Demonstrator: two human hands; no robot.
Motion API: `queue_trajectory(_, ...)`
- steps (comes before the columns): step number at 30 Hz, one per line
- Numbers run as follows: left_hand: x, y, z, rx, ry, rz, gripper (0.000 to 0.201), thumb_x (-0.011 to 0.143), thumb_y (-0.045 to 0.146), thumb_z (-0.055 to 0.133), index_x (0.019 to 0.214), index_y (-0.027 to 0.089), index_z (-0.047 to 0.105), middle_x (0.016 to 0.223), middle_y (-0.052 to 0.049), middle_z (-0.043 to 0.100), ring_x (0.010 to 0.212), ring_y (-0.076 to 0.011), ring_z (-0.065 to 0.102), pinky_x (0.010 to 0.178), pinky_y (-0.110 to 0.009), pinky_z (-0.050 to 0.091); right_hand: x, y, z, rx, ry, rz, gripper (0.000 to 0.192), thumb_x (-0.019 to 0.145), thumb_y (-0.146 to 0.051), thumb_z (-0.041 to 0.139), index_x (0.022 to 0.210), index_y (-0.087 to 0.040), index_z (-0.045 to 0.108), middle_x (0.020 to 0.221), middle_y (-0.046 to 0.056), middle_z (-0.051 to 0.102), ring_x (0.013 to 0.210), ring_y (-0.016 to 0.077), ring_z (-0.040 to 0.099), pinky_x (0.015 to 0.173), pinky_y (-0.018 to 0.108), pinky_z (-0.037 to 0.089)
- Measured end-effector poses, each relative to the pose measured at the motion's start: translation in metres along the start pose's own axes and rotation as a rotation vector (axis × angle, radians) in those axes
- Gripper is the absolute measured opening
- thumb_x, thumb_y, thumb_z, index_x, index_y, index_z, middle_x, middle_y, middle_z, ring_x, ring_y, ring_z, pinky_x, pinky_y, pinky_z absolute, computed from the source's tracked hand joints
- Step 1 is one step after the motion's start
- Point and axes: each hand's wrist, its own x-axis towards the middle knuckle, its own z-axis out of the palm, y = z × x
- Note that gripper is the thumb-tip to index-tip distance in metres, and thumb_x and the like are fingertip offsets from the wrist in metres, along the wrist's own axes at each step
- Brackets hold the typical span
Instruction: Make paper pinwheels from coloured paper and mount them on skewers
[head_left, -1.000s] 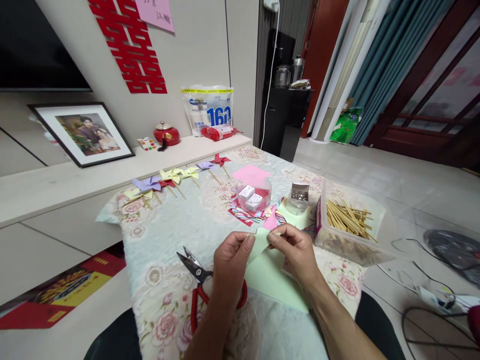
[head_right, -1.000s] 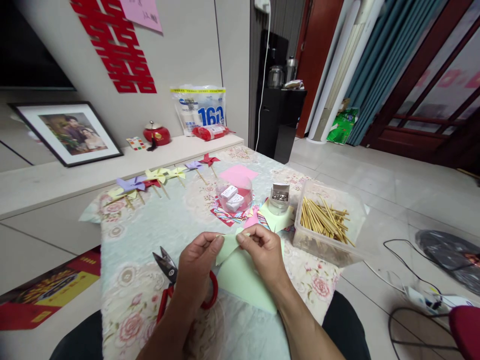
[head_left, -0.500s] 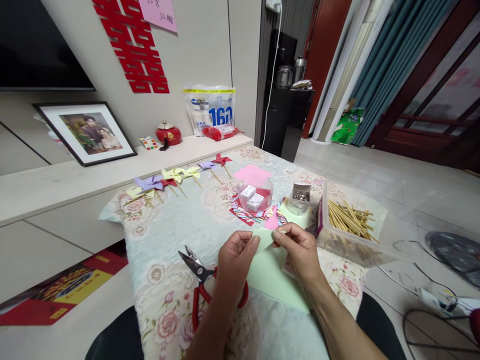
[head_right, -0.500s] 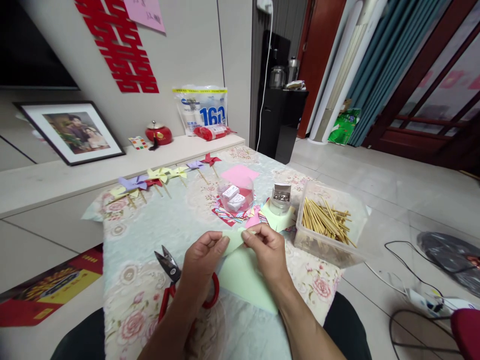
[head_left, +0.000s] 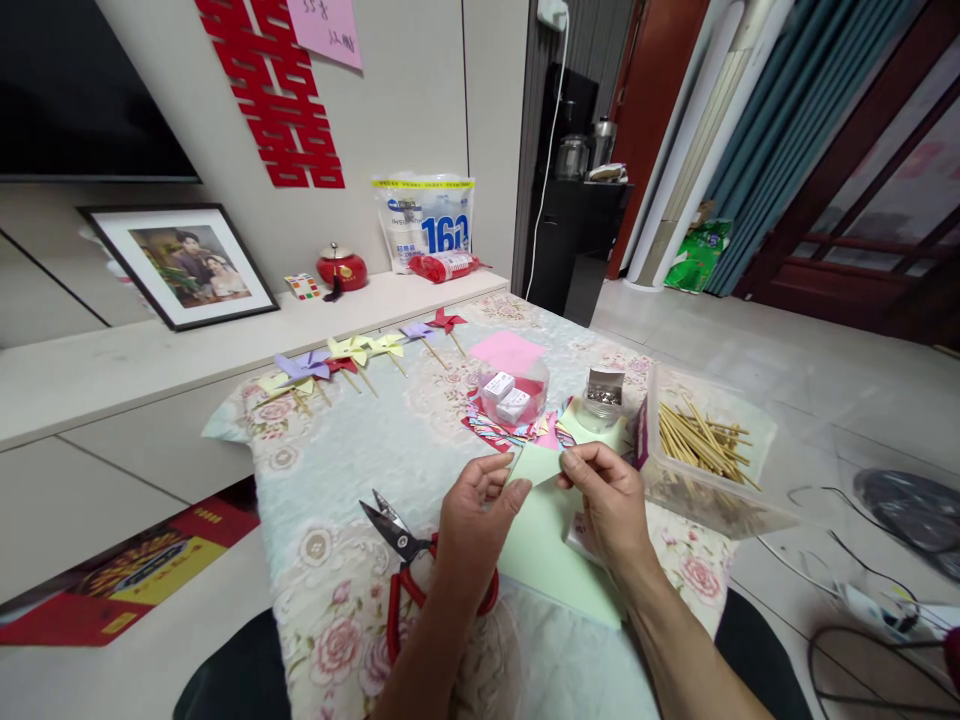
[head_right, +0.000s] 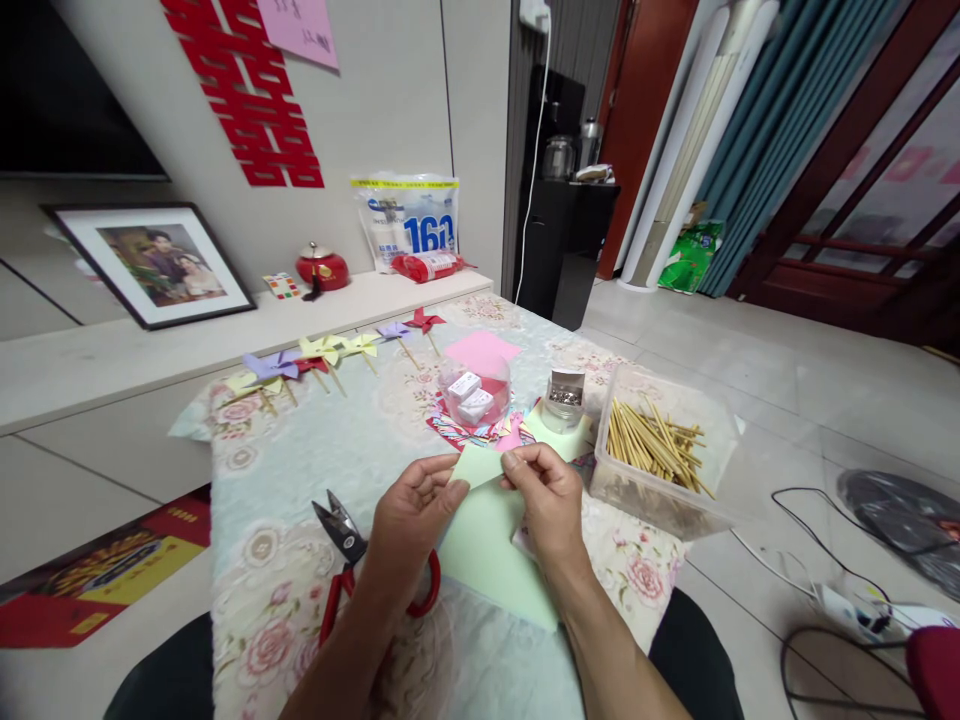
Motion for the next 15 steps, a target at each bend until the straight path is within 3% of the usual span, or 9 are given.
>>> queue_trajectory(3, -0.001, 0.003, 0.006, -0.062, -0.042, 0.064, 0.060, 0.072, 0.026, 0.080, 0.126, 0.017, 0.058, 0.104, -0.010, 0.076, 0.090, -0.0217, 0.072, 0.080, -0.032, 0.055, 0.001, -0.002, 0.002, 0.069, 0.049, 0.010, 0.024, 0.072, -0.041, 0.084, 0.070, -0.020, 0.071, 0.058, -0.003, 0.064, 0.056, 0.0110, 0.054, 0.058, 0.023, 0.043)
queue_trajectory(7, -0.005, 0.003, 0.013, -0.110, -0.051, 0.154, 0.065, 0.074, 0.020, 0.074, 0.136, 0.019, 0.055, 0.116, -0.011, 0.074, 0.103, -0.0235, 0.071, 0.088, -0.033, 0.054, 0.000, -0.007, 0.005, 0.120, 0.059, 0.036, 0.027, 0.067, -0.041, 0.086, 0.067, -0.019, 0.070, 0.057, -0.003, 0.061, 0.053, 0.0112, 0.054, 0.053, 0.023, 0.043)
queue_trajectory(10, -0.007, 0.001, 0.016, -0.154, -0.021, 0.170, 0.059, 0.075, 0.021, 0.073, 0.132, 0.020, 0.060, 0.124, -0.012, 0.071, 0.109, -0.0248, 0.069, 0.089, -0.032, 0.054, -0.001, -0.008, 0.007, 0.123, 0.057, 0.042, 0.027, 0.066, -0.040, 0.086, 0.067, -0.019, 0.070, 0.058, -0.003, 0.062, 0.052, 0.0117, 0.055, 0.054, 0.024, 0.043)
queue_trajectory(15, -0.007, 0.003, 0.013, -0.150, 0.009, 0.157, 0.039, 0.075, 0.023, 0.075, 0.113, 0.019, 0.067, 0.123, -0.014, 0.069, 0.102, -0.0246, 0.071, 0.082, -0.033, 0.056, -0.002, -0.005, 0.007, 0.093, 0.058, 0.018, 0.026, 0.067, -0.041, 0.086, 0.068, -0.020, 0.071, 0.058, -0.003, 0.062, 0.054, 0.0122, 0.055, 0.056, 0.024, 0.043)
